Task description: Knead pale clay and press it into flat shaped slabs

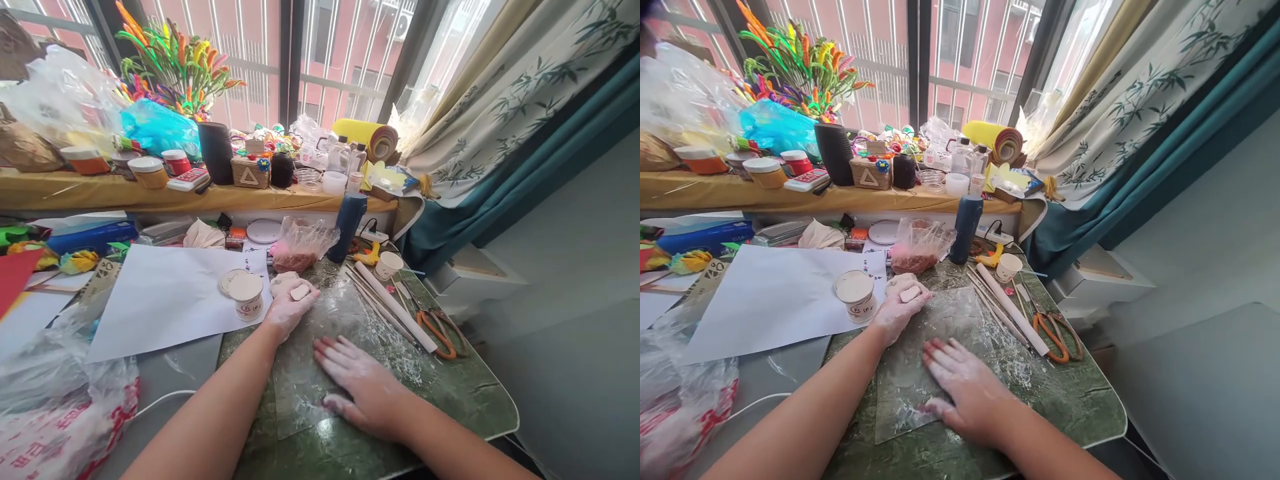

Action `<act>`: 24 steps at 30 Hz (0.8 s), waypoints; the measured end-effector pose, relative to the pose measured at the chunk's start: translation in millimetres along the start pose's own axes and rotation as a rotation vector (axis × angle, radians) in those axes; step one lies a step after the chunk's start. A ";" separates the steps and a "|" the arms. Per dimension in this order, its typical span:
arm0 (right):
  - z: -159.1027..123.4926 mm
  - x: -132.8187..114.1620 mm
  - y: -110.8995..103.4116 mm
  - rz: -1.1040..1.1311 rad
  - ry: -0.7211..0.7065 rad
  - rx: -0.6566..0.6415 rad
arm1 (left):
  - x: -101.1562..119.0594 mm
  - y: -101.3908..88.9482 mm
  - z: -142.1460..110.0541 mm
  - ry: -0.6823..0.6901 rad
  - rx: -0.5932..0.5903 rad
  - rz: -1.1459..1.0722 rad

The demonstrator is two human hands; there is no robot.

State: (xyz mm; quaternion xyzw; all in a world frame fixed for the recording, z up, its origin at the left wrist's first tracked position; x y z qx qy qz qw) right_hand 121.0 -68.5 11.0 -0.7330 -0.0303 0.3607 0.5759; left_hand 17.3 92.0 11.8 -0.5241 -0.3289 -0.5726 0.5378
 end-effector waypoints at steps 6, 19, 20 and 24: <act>-7.3 77.7 -60.6 0.367 0.371 0.580 | 17.6 11.7 -8.8 0.043 -0.098 -0.005; 40.2 77.9 -57.7 1.068 0.363 0.521 | 62.4 32.1 -36.8 0.495 -0.321 0.274; 33.5 78.8 -65.4 0.963 0.364 0.561 | 60.3 28.0 -35.3 0.469 -0.298 0.244; 8.0 56.0 -95.7 0.446 0.244 0.724 | 39.9 4.8 -22.5 0.276 -0.114 0.128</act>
Point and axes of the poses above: each hand's wrist, its own z-axis towards the middle knuckle, its own y-axis out of the palm, x = y × z, the point moved 9 cm from there along z, towards the middle knuckle, and after that the axes turned 5 degrees about y, right-handed, at the moved point
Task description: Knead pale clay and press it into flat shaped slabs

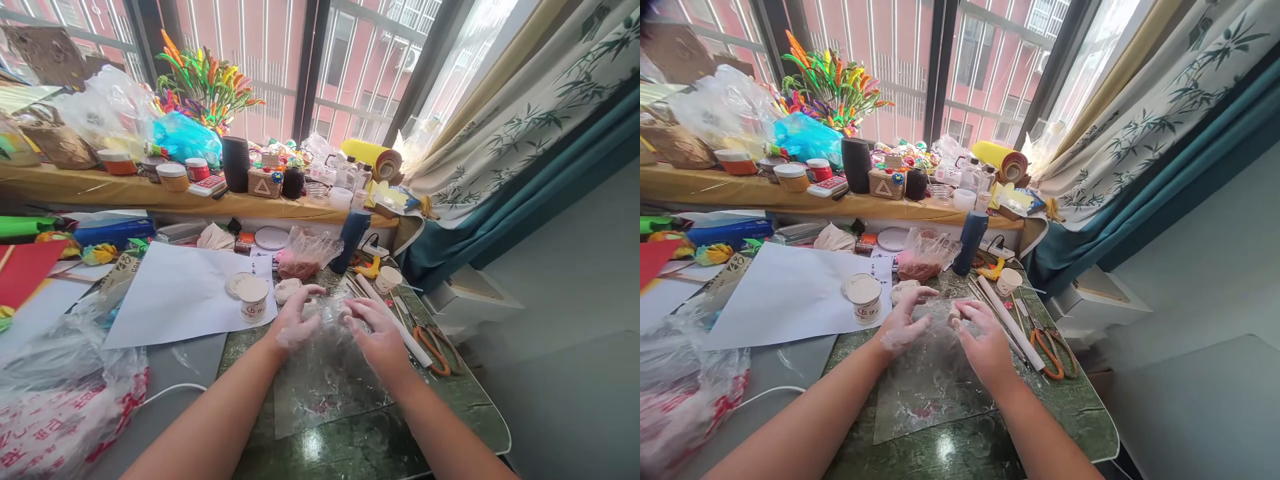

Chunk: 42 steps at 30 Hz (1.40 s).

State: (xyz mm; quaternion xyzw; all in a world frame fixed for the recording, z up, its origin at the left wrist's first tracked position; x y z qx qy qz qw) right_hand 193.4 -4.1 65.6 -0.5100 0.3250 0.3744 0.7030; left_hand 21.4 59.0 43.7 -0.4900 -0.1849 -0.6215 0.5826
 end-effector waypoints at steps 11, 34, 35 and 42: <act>-21.5 3.2 34.6 -0.282 -0.079 -0.208 | -19.6 -12.8 6.1 -0.077 0.131 -0.066; 31.7 -8.2 78.2 0.835 0.393 -0.195 | -30.0 -12.6 9.8 -0.170 0.198 -0.188; 26.0 -9.5 83.6 0.788 0.379 -0.239 | -30.5 -12.2 10.3 -0.167 0.194 -0.182; 7.4 -13.9 101.5 0.781 0.320 -0.307 | -30.0 -12.7 10.6 -0.194 0.188 -0.172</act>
Point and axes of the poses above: each hand's wrist, its own z-axis towards the middle knuckle, its own y-axis out of the palm, x = y × z, the point moved 9 cm from there along z, towards the middle knuckle, and after that the axes turned 5 degrees about y, right-handed, at the moved point
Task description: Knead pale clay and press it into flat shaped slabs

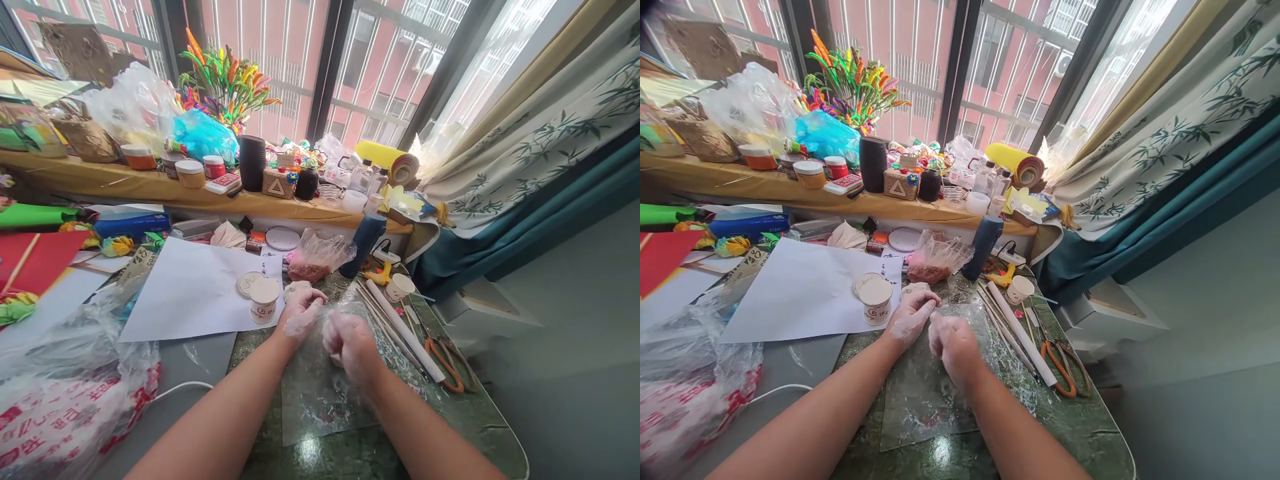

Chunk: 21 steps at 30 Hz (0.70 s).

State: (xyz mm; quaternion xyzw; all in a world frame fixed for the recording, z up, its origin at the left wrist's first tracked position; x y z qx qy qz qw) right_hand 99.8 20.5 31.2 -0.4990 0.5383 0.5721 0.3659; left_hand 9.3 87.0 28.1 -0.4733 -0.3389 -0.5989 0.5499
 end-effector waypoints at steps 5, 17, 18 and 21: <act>5.8 6.7 -4.2 0.111 0.121 0.031 | 7.7 -2.2 -2.8 0.008 -0.015 0.061; 29.3 11.0 -30.2 0.077 0.125 0.087 | 2.2 -1.3 -0.3 0.003 -0.012 0.028; 29.6 10.0 -33.3 0.074 0.109 0.096 | 1.5 -0.4 -0.3 -0.006 -0.021 0.028; 30.3 10.3 -40.6 0.031 0.081 0.111 | -0.3 2.3 0.2 -0.020 -0.047 0.023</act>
Point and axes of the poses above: each hand's wrist, its own z-axis towards the middle knuckle, its own y-axis out of the palm, x = y × z, the point moved 9 cm from there along z, towards the middle knuckle, and after that the axes turned 5 degrees about y, right-handed, at the moved point
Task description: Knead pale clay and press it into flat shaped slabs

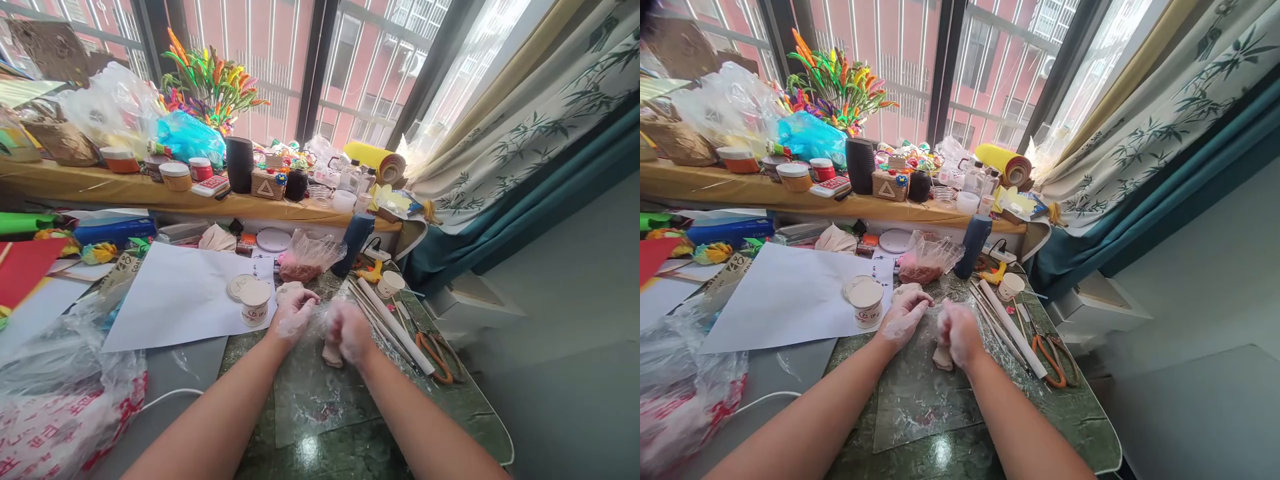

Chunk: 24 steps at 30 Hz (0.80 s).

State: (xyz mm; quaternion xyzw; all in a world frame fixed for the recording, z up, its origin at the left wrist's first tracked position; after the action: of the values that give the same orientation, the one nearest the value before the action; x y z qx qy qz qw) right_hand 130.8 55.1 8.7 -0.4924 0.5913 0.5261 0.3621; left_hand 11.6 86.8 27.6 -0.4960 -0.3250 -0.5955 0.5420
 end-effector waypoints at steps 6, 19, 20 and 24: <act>-0.7 -15.7 -15.2 -0.148 -0.056 0.067 | -2.3 -0.3 3.3 0.018 0.007 -0.008; -75.9 -13.0 -29.4 -1.617 -0.160 0.044 | -11.3 4.7 2.2 0.010 -0.005 -0.021; -74.2 -11.5 -28.7 -1.593 -0.152 0.025 | -12.1 5.2 2.3 0.006 -0.008 -0.026; -63.7 -11.8 -28.6 -1.494 -0.118 -0.009 | -13.1 6.7 1.1 -0.008 -0.029 -0.027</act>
State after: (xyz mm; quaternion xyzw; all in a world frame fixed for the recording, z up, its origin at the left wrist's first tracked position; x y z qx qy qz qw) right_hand 167.1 -3.7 24.1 -0.7354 0.0767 0.1682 0.6520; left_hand 17.2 90.7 14.5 -0.5019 -0.3250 -0.6054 0.5254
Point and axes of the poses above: each hand's wrist, its own z-axis towards the middle knuckle, its own y-axis out of the palm, x = y × z, the point moved 9 cm from there along z, towards the middle knuckle, and after that the axes turned 5 degrees about y, right-handed, at the moved point
